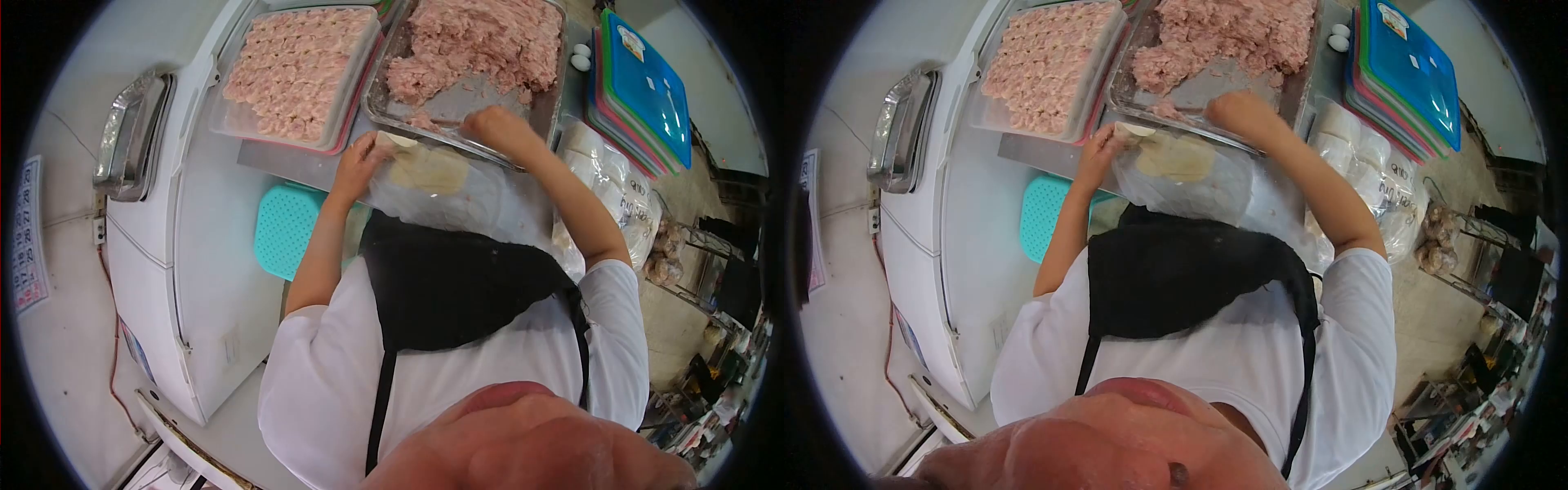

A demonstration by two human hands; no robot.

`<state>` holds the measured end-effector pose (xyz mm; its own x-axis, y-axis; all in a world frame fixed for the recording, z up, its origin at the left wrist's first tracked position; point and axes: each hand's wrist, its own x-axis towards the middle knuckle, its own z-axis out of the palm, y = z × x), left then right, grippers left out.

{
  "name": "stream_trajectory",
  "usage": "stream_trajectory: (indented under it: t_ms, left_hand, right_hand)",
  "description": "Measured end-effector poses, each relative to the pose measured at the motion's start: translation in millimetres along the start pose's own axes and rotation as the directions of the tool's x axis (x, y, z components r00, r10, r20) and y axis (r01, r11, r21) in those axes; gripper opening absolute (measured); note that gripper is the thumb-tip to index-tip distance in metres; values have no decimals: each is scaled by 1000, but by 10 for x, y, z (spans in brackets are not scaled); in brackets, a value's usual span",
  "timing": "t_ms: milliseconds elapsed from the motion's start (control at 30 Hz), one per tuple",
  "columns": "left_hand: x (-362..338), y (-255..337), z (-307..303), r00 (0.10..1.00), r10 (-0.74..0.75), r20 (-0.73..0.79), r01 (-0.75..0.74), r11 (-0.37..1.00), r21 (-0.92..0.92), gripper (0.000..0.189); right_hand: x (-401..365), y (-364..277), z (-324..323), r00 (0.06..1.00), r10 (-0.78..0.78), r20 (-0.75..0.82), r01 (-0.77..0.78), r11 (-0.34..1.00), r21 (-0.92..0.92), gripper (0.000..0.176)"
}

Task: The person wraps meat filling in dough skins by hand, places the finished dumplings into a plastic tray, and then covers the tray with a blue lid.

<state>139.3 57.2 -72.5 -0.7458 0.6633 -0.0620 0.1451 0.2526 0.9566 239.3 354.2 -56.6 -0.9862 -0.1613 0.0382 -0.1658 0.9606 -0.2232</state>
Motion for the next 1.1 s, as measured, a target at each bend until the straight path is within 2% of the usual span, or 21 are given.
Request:
stream_trajectory:
  t_ms: [33, 133, 200, 233, 267, 300, 367, 400, 500, 567, 600, 700, 800, 867, 900, 933, 1000, 1100]
  left_hand:
    - [5, 93, -10, 999, 30, -16, -30, 999, 45, 24]
    - [27, 320, -70, 993, 101, -63, -90, 984, 152, 24]
    - [126, 453, -154, 985, 133, -106, -111, 975, 192, 23]
    - [184, 529, -204, 963, 262, -56, -230, 916, 327, 23]
    - [255, 607, -267, 925, 381, 8, -343, 824, 451, 22]
    - [320, 672, -332, 871, 484, 90, -446, 701, 557, 22]
    - [409, 756, -431, 871, 481, 99, -444, 686, 577, 21]
    - [440, 787, -476, 872, 479, 105, -443, 679, 585, 22]
    - [569, 908, -621, 935, 351, 61, -346, 857, 382, 26]
    - [780, 824, -704, 880, 473, 42, -453, 810, 373, 25]
    - [891, 787, -742, 846, 532, 30, -504, 781, 369, 26]
    - [1072, 786, -817, 900, 434, 31, -392, 779, 490, 25]
    - [1206, 804, -846, 995, 100, -9, -93, 956, 278, 23]
    - [1357, 583, -816, 998, 49, -39, -53, 995, -90, 27]
    - [1418, 473, -777, 999, 18, -44, -30, 961, -277, 29]
    - [1447, 444, -719, 998, -46, -30, 25, 863, -504, 31]
    - [1481, 429, -534, 985, -162, 53, 131, 517, -846, 35]
    - [1407, 617, -276, 959, -97, 267, 278, 132, -951, 38]
  right_hand:
    - [44, -196, -87, 991, 21, 130, -14, 998, -54, 23]
    - [95, -56, -461, 933, 249, 259, -244, 968, -50, 20]
    - [194, 114, -310, 949, 224, 221, -202, 972, -118, 20]
    - [250, 61, -328, 957, 208, 200, -179, 972, -154, 20]
    - [169, -150, -237, 965, 204, 166, -191, 977, -92, 23]
    - [179, -335, -51, 981, 142, 129, -141, 990, -18, 27]
    - [200, -603, -453, 928, 298, 224, -283, 954, -96, 29]
    - [183, -585, -603, 918, 325, 226, -302, 944, -129, 29]
    - [24, -455, -772, 887, 405, 224, -352, 904, -241, 27]
    - [-33, -492, -508, 861, 457, 223, -375, 867, -329, 25]
    - [36, -635, -347, 865, 450, 224, -379, 877, -296, 23]
    - [281, -960, -74, 952, 302, -50, -306, 940, -150, 23]
    - [506, -1041, -47, 947, 322, -2, -321, 943, -93, 23]
    - [371, -892, -62, 942, 334, -21, -325, 928, 182, 25]
    - [280, -819, -86, 940, 341, -29, -315, 896, 313, 27]
    - [216, -859, -199, 904, 428, 12, -390, 811, 437, 29]
    - [50, -966, -451, 810, 573, 125, -503, 569, 651, 34]
    - [-24, -1029, -671, 712, 702, 11, -444, 438, 781, 38]
